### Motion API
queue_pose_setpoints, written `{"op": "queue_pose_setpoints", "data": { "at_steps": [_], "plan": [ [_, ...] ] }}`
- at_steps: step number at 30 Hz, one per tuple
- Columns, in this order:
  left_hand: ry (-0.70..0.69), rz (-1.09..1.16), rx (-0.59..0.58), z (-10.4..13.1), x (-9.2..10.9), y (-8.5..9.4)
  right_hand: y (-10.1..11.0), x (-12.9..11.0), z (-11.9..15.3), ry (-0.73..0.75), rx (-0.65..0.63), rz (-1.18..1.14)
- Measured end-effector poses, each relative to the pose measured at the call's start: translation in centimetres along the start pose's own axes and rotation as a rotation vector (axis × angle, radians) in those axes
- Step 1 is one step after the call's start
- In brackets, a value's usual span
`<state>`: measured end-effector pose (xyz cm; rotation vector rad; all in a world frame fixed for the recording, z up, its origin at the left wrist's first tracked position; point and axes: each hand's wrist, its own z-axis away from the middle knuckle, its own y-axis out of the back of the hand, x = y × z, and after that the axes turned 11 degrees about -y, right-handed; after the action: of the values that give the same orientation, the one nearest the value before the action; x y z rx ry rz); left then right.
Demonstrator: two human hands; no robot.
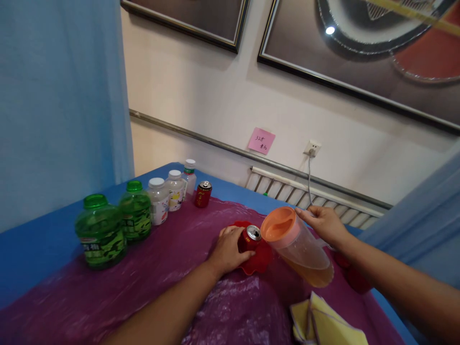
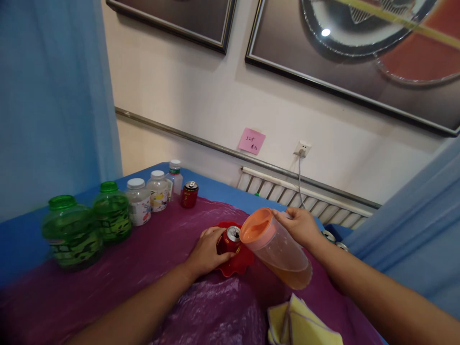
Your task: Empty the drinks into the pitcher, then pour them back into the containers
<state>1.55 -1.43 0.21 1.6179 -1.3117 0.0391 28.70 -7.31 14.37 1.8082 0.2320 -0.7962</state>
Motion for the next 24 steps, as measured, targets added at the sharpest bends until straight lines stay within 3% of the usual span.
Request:
{"op": "queue_pose_setpoints", "data": {
  "at_steps": [24],
  "plan": [
    [0.0,0.01,-0.018,0.06,0.09,0.17,0.24,-0.04,0.06,-0.013,-0.016,-0.007]
  ]
}}
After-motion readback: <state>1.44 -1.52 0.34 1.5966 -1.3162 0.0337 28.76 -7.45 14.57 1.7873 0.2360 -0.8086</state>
